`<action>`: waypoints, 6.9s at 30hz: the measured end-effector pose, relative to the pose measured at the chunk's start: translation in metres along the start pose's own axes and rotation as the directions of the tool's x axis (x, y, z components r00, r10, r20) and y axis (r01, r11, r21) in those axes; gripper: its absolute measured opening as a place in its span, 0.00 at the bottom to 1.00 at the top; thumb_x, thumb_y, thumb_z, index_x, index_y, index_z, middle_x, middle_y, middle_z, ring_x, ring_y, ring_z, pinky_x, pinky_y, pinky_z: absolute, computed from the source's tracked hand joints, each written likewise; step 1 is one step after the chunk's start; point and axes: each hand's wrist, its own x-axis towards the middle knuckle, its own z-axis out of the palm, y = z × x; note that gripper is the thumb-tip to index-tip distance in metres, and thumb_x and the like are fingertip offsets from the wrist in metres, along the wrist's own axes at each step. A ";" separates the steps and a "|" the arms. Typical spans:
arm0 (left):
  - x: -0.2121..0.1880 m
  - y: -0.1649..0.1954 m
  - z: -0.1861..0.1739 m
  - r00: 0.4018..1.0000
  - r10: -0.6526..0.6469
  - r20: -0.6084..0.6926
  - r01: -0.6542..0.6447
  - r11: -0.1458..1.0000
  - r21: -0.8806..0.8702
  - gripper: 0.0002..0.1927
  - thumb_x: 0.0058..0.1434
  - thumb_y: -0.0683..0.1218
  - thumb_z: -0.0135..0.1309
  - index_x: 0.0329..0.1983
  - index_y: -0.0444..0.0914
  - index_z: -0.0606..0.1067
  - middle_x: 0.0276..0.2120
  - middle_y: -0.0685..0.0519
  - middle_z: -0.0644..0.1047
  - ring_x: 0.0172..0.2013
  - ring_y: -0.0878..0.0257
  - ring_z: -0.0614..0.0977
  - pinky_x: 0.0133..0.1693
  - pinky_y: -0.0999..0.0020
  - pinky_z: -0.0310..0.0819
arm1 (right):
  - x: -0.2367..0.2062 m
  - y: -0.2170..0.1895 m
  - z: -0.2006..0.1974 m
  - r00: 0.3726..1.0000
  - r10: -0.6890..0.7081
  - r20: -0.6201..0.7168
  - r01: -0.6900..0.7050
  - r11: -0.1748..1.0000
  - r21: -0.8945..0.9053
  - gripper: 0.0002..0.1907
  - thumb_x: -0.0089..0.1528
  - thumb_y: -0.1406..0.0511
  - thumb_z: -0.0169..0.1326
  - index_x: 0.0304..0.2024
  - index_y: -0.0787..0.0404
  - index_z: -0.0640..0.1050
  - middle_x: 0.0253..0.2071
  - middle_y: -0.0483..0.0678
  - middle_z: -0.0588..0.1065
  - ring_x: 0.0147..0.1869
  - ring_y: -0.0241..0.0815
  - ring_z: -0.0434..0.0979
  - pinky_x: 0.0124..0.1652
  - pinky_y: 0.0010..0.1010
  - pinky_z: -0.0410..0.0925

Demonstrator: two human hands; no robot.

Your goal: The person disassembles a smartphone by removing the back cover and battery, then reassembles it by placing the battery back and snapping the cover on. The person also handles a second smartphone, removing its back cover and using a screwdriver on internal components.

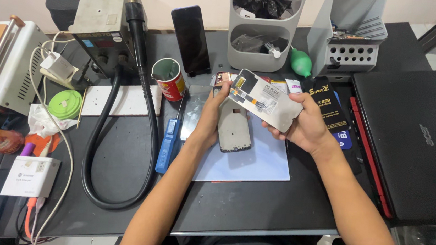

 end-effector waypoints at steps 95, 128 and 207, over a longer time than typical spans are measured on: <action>0.021 -0.013 -0.042 0.993 0.040 -0.111 -0.041 0.999 -0.009 0.19 0.64 0.44 0.55 0.55 0.30 0.72 0.45 0.44 0.80 0.44 0.56 0.84 0.47 0.59 0.82 | 0.012 0.032 -0.014 0.874 -0.399 -0.277 0.206 0.821 -0.533 0.13 0.65 0.65 0.56 0.49 0.66 0.79 0.29 0.43 0.73 0.25 0.31 0.72 0.26 0.22 0.66; 0.007 -0.035 -0.014 0.998 -0.022 0.057 0.004 0.953 0.304 0.29 0.62 0.43 0.61 0.66 0.37 0.71 0.40 0.53 0.75 0.39 0.67 0.76 0.37 0.74 0.69 | 0.005 0.031 0.005 0.941 -0.304 -0.152 0.244 0.916 -0.318 0.17 0.65 0.65 0.57 0.54 0.67 0.76 0.38 0.50 0.77 0.37 0.36 0.78 0.30 0.29 0.71; 0.014 -0.043 -0.036 0.651 -0.321 0.688 0.561 0.814 -0.151 0.37 0.72 0.66 0.42 0.69 0.33 0.65 0.49 0.26 0.75 0.32 0.46 0.82 0.23 0.64 0.73 | -0.004 0.019 -0.008 0.944 -0.299 -0.136 0.212 0.872 -0.442 0.15 0.66 0.63 0.58 0.49 0.68 0.82 0.31 0.42 0.75 0.30 0.30 0.72 0.32 0.23 0.69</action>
